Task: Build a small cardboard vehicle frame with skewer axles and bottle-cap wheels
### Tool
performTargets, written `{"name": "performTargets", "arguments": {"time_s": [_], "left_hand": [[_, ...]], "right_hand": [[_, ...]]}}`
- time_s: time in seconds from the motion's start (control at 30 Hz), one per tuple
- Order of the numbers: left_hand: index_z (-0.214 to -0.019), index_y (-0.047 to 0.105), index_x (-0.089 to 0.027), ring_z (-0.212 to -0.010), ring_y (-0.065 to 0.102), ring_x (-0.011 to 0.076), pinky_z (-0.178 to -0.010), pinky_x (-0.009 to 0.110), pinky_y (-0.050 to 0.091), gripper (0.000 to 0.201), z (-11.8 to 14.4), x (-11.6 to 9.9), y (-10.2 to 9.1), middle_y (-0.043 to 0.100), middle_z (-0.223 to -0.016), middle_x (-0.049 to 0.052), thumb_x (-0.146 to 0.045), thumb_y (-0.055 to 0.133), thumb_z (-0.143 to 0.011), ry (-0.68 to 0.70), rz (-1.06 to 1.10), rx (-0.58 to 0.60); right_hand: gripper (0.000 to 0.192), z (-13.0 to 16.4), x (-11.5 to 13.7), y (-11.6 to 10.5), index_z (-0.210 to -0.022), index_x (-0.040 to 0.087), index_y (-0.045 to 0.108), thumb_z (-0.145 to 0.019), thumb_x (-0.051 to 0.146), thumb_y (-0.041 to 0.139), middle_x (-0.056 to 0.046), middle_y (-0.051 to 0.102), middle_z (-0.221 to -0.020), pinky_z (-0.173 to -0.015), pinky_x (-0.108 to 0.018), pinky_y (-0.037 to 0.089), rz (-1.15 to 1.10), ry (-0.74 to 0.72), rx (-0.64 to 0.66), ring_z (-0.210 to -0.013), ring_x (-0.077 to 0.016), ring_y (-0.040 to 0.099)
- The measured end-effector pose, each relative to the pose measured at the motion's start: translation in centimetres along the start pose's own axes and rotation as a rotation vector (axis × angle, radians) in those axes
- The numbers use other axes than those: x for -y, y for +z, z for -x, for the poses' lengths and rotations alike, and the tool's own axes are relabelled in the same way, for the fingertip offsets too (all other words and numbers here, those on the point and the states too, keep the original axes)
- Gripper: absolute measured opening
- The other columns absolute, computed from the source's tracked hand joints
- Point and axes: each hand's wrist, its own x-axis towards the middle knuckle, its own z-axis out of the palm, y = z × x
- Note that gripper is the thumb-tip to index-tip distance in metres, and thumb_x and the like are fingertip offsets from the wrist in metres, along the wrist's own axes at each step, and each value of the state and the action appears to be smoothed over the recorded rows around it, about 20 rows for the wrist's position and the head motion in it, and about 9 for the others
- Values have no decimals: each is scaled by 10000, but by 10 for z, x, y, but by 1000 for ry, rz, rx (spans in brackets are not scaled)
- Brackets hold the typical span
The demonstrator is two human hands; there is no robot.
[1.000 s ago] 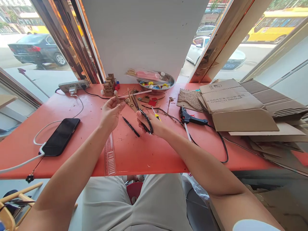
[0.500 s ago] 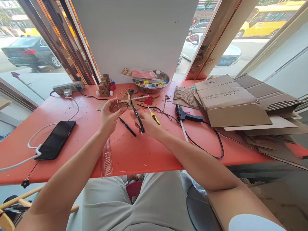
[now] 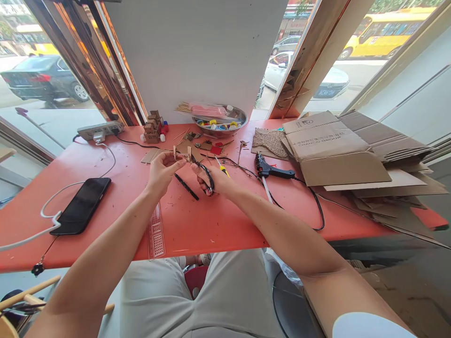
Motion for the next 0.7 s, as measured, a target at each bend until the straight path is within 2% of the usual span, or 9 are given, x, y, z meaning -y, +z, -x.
{"name": "performTargets", "arguments": {"time_s": [0.1,0.17,0.27,0.3,0.37,0.43,0.5,0.63,0.7], "left_hand": [[-834,768,-223,-923,814,263,-945,433,655,422,-5,-2,-5,841,-929,86,-468,992,-575,-107,90,31],[-868,774,-219,-975,819,253,-971,410,649,323,-7,-5,-8,844,-964,92,-447,935,-707,-191,186,67],[-877,769,-202,-1018,820,232,-1010,388,642,147,-7,-12,-10,846,-981,89,-341,815,-867,-309,331,75],[-871,768,-195,-1022,820,229,-1024,387,639,113,-6,-14,-9,846,-979,89,-305,785,-893,-343,365,79],[-865,774,-185,-1042,818,232,-1049,393,633,90,-4,-17,-8,847,-973,92,-258,755,-914,-388,403,111],[-879,790,-184,-1065,815,238,-1061,399,630,61,-2,-19,-8,849,-982,90,-239,774,-901,-390,408,170],[-907,808,-194,-1035,819,231,-1045,390,639,80,0,-20,-7,853,-998,76,-236,840,-846,-356,400,236],[-977,829,-220,-1015,814,222,-1015,362,643,327,3,-20,-7,851,-1048,53,-253,978,-687,-272,363,327],[-1002,831,-227,-1044,807,230,-1024,367,633,408,4,-18,-6,851,-1052,54,-268,1010,-636,-250,327,339]], "right_hand": [[573,1,2,-11,-552,248,410,-1018,443,680,14,513,-510,-550,-263,454,412,-9,-113,-546,-162,594],[411,0,0,-18,-644,226,584,-995,396,714,-82,710,-697,-669,-294,511,722,-56,-206,-790,-252,747],[167,-1,-6,-22,-955,186,763,-990,335,695,-182,817,-1017,-780,-323,553,992,-78,-279,-1076,-336,783],[165,-1,-9,-22,-1011,178,778,-987,315,689,-192,821,-1051,-792,-327,562,1031,-72,-278,-1096,-343,784],[141,-1,-13,-23,-988,173,794,-957,288,718,-196,824,-1032,-800,-345,574,1067,-62,-261,-1066,-353,793],[90,-3,-17,-26,-900,175,791,-917,260,764,-196,822,-1003,-821,-374,582,1055,-83,-269,-1034,-364,794],[57,-8,-20,-30,-947,179,784,-901,209,770,-174,822,-1021,-868,-394,588,956,-200,-297,-1046,-348,787],[360,-20,-28,-32,-1310,203,673,-966,294,723,-109,811,-1129,-894,-378,608,458,-583,-279,-1053,-254,781],[442,-24,-32,-28,-1337,213,637,-959,415,747,-109,802,-1161,-880,-375,617,262,-668,-255,-1066,-249,780]]}}
